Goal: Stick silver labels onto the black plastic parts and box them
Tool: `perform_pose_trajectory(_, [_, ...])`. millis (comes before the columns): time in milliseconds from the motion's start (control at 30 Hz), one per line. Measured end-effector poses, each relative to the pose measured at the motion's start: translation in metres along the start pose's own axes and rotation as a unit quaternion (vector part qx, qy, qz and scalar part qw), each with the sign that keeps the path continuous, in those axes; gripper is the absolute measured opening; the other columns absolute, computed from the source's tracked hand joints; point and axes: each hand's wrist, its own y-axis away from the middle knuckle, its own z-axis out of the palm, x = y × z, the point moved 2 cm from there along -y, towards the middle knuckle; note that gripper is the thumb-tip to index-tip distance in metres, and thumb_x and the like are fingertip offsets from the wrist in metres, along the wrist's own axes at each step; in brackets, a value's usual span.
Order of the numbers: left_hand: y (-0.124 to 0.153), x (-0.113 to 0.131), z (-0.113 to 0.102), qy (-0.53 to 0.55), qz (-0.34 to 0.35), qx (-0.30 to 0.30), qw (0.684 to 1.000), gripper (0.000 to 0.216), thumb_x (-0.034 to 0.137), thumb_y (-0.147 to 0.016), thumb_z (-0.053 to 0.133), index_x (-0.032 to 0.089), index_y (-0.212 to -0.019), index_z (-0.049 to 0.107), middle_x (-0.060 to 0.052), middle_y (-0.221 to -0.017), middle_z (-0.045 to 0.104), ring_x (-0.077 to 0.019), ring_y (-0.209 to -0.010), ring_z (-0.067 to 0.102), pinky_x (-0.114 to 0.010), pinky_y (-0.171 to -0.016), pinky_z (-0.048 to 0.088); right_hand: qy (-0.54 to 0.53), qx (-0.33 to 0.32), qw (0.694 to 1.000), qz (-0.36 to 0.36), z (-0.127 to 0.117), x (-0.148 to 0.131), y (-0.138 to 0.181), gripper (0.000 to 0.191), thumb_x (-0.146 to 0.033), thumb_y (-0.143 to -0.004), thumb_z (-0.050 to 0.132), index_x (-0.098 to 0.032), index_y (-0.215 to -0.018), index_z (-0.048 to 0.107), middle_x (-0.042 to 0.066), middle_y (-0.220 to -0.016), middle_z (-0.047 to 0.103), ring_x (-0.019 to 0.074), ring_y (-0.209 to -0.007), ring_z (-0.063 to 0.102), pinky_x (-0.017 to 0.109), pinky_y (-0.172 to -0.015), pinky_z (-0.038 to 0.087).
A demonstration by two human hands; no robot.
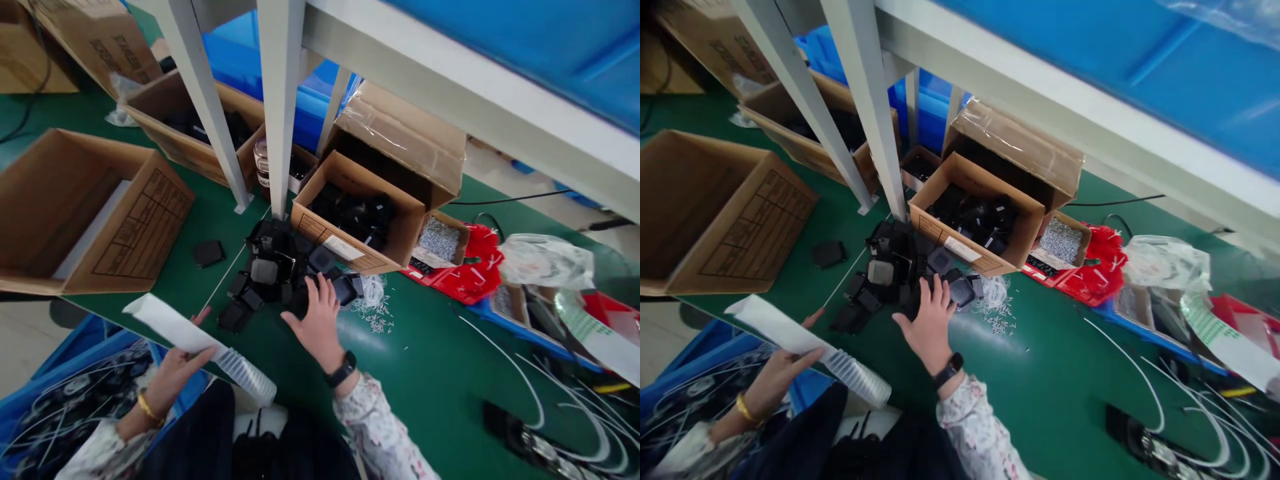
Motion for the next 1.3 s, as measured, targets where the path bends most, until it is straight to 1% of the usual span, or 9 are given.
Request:
perform_pose_trajectory(167, [-0.028,-0.011,0.031,-0.1,0.089,-0.096,0.986,0.048,0.038,-0.063,0.073,0.018,-0.106,0.062,-0.007,-0.111,0.063,-0.0281,-0.105,0.056,-0.037,-0.102,0.036,0.067,-0.022,0.996,0.049,0.05,0.01,0.036,0.078,-0.019,-0.064,0.07,-0.024,-0.133,0.033,0.016,-0.142,0.027,0.041,-0.117,0.033,0.064,-0.091,0.026])
perform_pose_trajectory(433, [-0.004,-0.046,0.079,-0.272,0.228,-0.07,0.932,0.035,0.038,-0.078,0.055,0.016,-0.105,0.062,-0.011,-0.121,0.057,-0.029,-0.131,0.03,-0.04,-0.111,0.022,0.071,-0.054,0.996,-0.005,0.04,0.051,0.104,0.072,-0.016,-0.067,0.063,-0.023,-0.133,0.036,0.014,-0.131,0.04,0.0356,-0.116,0.036,0.055,-0.094,0.03])
perform_pose_trajectory(567, [0.007,-0.049,0.101,-0.342,0.301,-0.145,0.878,0.033,0.03,-0.083,0.049,0.014,-0.111,0.059,-0.012,-0.136,0.042,-0.0275,-0.135,0.018,-0.044,-0.111,0.02,0.046,-0.04,0.998,-0.017,0.043,0.06,0.12,0.068,-0.023,-0.071,0.062,-0.022,-0.134,0.035,0.013,-0.129,0.042,0.0335,-0.117,0.036,0.054,-0.097,0.029])
perform_pose_trajectory(733, [0.017,-0.057,0.126,-0.435,0.312,-0.282,0.796,0.02,0.01,-0.076,0.048,0.021,-0.081,0.064,-0.005,-0.139,0.04,-0.0309,-0.136,0.013,-0.069,-0.101,0.009,-0.08,0.082,0.991,0.07,0.035,0.072,0.12,0.079,-0.04,-0.069,0.07,-0.017,-0.134,0.031,0.015,-0.123,0.045,0.0311,-0.114,0.04,0.052,-0.096,0.033])
perform_pose_trajectory(867, [0.022,-0.053,0.13,-0.361,0.272,-0.299,0.84,0.019,0.012,-0.075,0.05,0.022,-0.08,0.065,-0.005,-0.128,0.053,-0.0295,-0.13,0.031,-0.065,-0.103,0.013,-0.176,0.207,0.94,0.207,0.012,0.104,0.128,0.078,-0.049,-0.074,0.061,-0.014,-0.136,0.029,0.016,-0.13,0.042,0.0286,-0.118,0.041,0.045,-0.099,0.033])
perform_pose_trajectory(1000, [0.014,-0.037,0.101,-0.261,0.206,-0.243,0.911,0.025,0.035,-0.083,0.05,0.018,-0.093,0.066,-0.011,-0.101,0.067,-0.0249,-0.098,0.06,-0.043,-0.095,0.043,-0.143,0.218,0.904,0.339,-0.008,0.154,0.151,0.062,-0.055,-0.087,0.032,-0.004,-0.114,0.054,0.017,-0.103,0.062,0.0271,-0.095,0.057,0.037,-0.082,0.046])
perform_pose_trajectory(1100, [-0.007,-0.027,0.051,-0.062,0.055,-0.085,0.993,0.027,0.038,-0.071,0.067,0.015,-0.085,0.066,-0.006,-0.083,0.069,-0.023,-0.081,0.063,-0.034,-0.079,0.051,-0.107,0.201,0.901,0.37,-0.019,0.185,0.168,0.064,-0.06,-0.084,0.032,-0.004,-0.089,0.062,0.016,-0.077,0.064,0.0278,-0.076,0.059,0.038,-0.069,0.047])
perform_pose_trajectory(1167, [-0.02,-0.021,0.012,0.101,-0.01,0.035,0.994,0.027,0.03,-0.059,0.076,0.016,-0.079,0.062,0.0,-0.074,0.066,-0.0182,-0.071,0.061,-0.028,-0.068,0.053,-0.08,0.207,0.899,0.378,-0.025,0.194,0.174,0.061,-0.06,-0.082,0.038,-0.004,-0.089,0.061,0.018,-0.08,0.063,0.0304,-0.08,0.058,0.042,-0.07,0.046])
perform_pose_trajectory(1300, [-0.033,-0.005,-0.052,0.176,-0.023,0.13,0.976,0.015,0.015,-0.065,0.066,0.018,-0.076,0.057,0.004,-0.072,0.062,-0.0129,-0.065,0.057,-0.022,-0.058,0.053,-0.027,0.217,0.925,0.312,-0.024,0.167,0.162,0.043,-0.044,-0.083,0.05,-0.007,-0.104,0.055,0.023,-0.106,0.055,0.0343,-0.104,0.048,0.051,-0.086,0.038])
